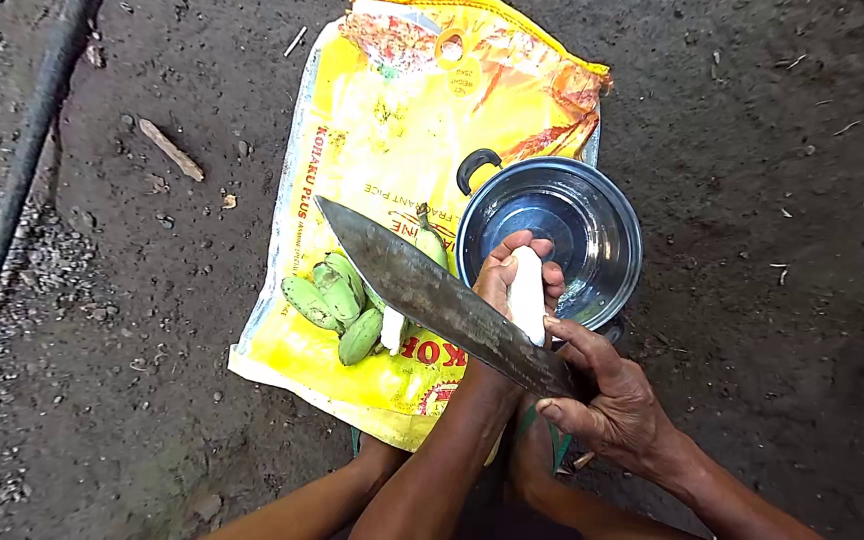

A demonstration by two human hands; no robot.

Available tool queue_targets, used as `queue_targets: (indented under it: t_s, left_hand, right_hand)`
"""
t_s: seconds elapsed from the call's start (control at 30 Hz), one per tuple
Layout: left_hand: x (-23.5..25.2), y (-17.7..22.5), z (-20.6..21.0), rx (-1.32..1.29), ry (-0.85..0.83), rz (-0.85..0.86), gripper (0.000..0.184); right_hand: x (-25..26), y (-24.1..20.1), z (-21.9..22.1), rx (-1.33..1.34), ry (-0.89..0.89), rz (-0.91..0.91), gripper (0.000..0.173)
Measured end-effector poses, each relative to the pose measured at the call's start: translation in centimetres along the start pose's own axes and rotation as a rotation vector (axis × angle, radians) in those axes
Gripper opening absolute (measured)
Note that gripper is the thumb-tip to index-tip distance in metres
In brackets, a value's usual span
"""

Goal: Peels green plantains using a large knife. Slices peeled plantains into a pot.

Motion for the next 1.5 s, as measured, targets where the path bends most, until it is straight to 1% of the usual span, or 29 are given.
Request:
queue_targets:
  t_s: [0.07, 0.13, 0.23, 0.33, 0.4, 0.53, 0.63, 0.73, 0.83, 0.93, 1.0, 1.07, 1.13, 1.37, 1.5]
  left_hand:
    - [-0.3, -0.2, 0.0, 0.033, -0.005, 0.001, 0.036]
    - [-1.5, -0.3, 0.6, 0.092, 0.040, 0.008, 0.035]
    - [-2.0, 0.1, 1.1, 0.120, 0.058, -0.034, 0.038]
    - [-1.7, 0.5, 0.8, 0.047, 0.033, -0.092, 0.036]
    - [-1.6, 0.6, 0.8, 0.058, 0.057, -0.117, 0.036]
    - [-0.8, 0.2, 0.4, 0.044, -0.022, -0.098, 0.037]
    - [-1.0, 0.2, 0.6, 0.059, -0.006, -0.077, 0.035]
    - [-0.6, 0.0, 0.2, 0.062, -0.069, -0.074, 0.036]
    - [-1.6, -0.1, 0.7, 0.083, -0.030, -0.047, 0.035]
    - [-1.8, -0.4, 0.6, 0.055, -0.042, -0.039, 0.033]
    - [-1.7, -0.5, 0.6, 0.005, -0.020, -0.061, 0.032]
    - [-1.8, -0.4, 0.9, -0.017, 0.022, -0.088, 0.032]
    - [-1.9, -0.4, 1.0, -0.008, 0.018, -0.101, 0.032]
    - [-2.1, -0.7, 0.8, -0.007, 0.024, -0.073, 0.031]
    - [-2.4, -1.0, 0.8, 0.041, 0.025, -0.048, 0.035]
  right_hand:
    - [0.1, 0.0, 0.0, -0.009, 0.019, -0.001, 0.061]
    - [0.1, 0.1, -0.1, -0.015, 0.024, 0.006, 0.058]
    - [0.2, 0.1, -0.2, -0.006, 0.016, 0.013, 0.058]
    - [0.1, 0.0, -0.4, -0.057, -0.014, 0.019, 0.067]
    - [0.1, -0.1, -0.5, -0.079, -0.028, 0.007, 0.067]
    - [0.1, -0.4, -0.6, -0.079, -0.023, -0.003, 0.065]
    - [0.1, -0.3, -0.6, -0.054, -0.015, 0.001, 0.063]
    - [0.2, -0.2, -0.6, -0.033, -0.014, 0.010, 0.063]
    - [0.2, 0.2, -0.5, -0.001, 0.020, 0.024, 0.058]
    - [0.3, 0.5, -0.6, -0.010, 0.044, 0.019, 0.055]
    - [0.1, 0.5, -0.7, -0.039, 0.047, 0.017, 0.058]
    - [0.1, 0.5, -0.8, -0.082, 0.038, 0.016, 0.069]
    - [0.0, 0.3, -1.0, -0.106, 0.029, 0.019, 0.072]
    - [0.1, 0.6, -1.0, -0.049, 0.045, 0.020, 0.062]
    - [0.4, 1.0, -1.0, -0.038, 0.066, 0.014, 0.056]
Point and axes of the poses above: each hand's wrist, its own x-axis towards the middle knuckle, its own z-axis out of the palm, y = z × x, the point moved 3 cm from there along x, towards the middle knuckle, and after that the axes turned 3 degrees about -z, right-handed, at the moved point
